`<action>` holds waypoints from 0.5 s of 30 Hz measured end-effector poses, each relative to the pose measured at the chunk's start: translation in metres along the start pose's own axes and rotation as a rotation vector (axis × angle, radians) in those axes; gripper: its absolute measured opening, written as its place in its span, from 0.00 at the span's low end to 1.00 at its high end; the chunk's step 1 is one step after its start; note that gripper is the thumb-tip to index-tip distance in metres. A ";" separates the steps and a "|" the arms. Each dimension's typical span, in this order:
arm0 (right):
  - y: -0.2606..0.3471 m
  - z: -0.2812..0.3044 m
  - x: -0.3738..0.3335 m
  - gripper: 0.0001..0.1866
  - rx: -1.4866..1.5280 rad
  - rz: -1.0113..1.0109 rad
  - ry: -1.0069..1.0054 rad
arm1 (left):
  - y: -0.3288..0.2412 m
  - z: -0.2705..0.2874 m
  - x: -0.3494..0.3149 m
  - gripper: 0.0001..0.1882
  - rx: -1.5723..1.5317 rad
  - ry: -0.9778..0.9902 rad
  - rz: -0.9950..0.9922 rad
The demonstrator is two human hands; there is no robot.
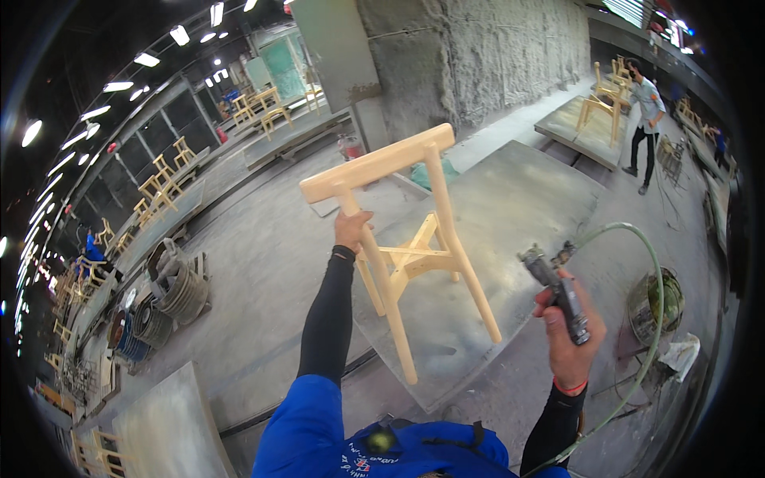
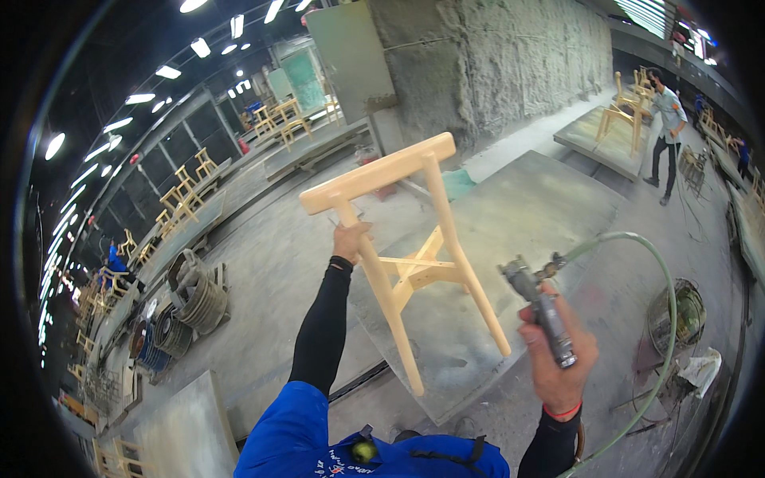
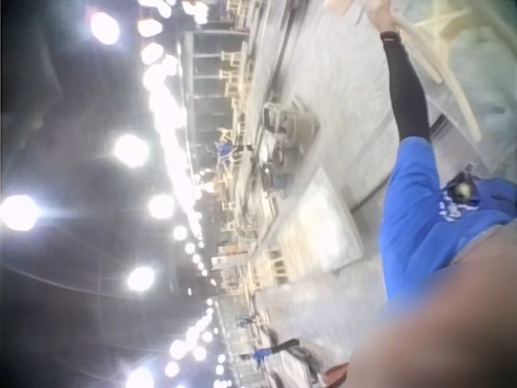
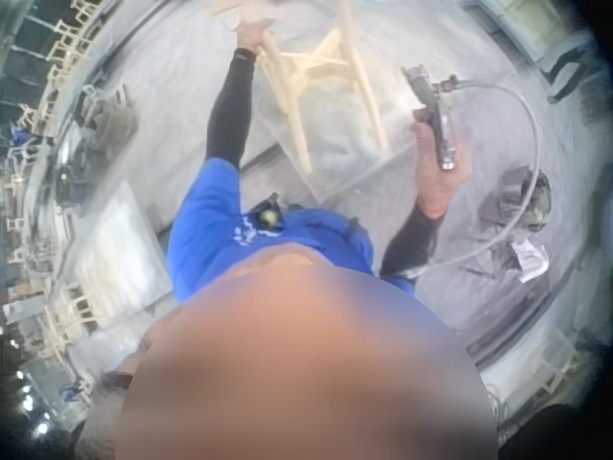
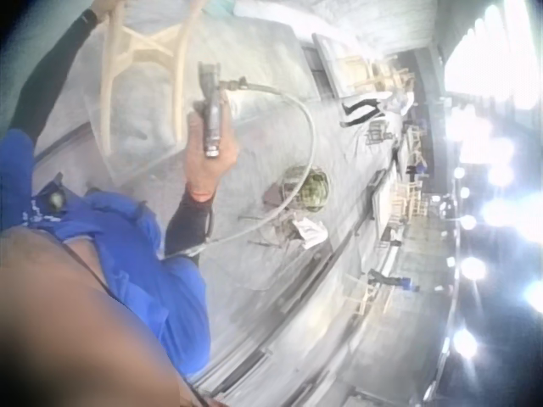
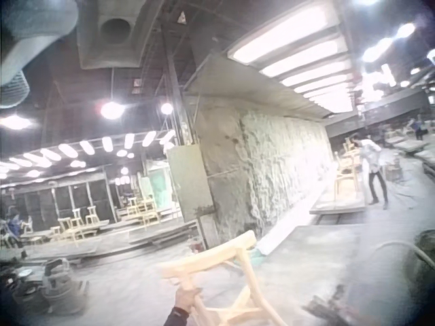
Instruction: The person sprays a wooden chair frame with a handheld spray gun, rotating the chair to coat all sides. The person then picks up a second chair and repeats the spraying process.
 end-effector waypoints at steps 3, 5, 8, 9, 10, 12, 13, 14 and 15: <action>-0.016 0.042 0.006 0.29 -0.038 -0.115 -0.151 | -0.001 0.011 0.013 0.18 -0.002 -0.053 -0.015; -0.027 0.065 0.000 0.30 -0.041 -0.158 -0.224 | 0.000 0.021 0.019 0.18 -0.030 -0.098 -0.029; -0.043 0.081 -0.004 0.30 -0.076 -0.184 -0.216 | -0.001 0.040 0.038 0.18 0.011 -0.183 -0.057; -0.049 0.087 -0.009 0.29 -0.076 -0.206 -0.217 | -0.002 0.048 0.044 0.18 0.042 -0.207 -0.076; -0.055 0.089 -0.016 0.28 -0.088 -0.228 -0.199 | -0.003 0.056 0.051 0.18 0.050 -0.220 -0.067; -0.080 0.096 -0.037 0.27 -0.113 -0.302 -0.175 | 0.002 0.077 0.060 0.18 0.080 -0.255 -0.091; -0.093 0.097 -0.045 0.26 -0.111 -0.341 -0.143 | 0.002 0.086 0.065 0.18 0.097 -0.288 -0.093; -0.109 0.095 -0.051 0.26 -0.106 -0.371 -0.113 | -0.002 0.092 0.071 0.18 0.096 -0.289 -0.132; -0.127 0.093 -0.056 0.25 -0.088 -0.398 -0.079 | 0.000 0.096 0.075 0.18 0.134 -0.307 -0.128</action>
Point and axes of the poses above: each hand's wrist, its own x-axis towards the middle knuckle, its own z-axis out of the back of the hand, y = z × x, the point moved 8 cm from there along x, towards the middle knuckle, and after that the axes turned 15 degrees about -y, right-handed, at the moved point
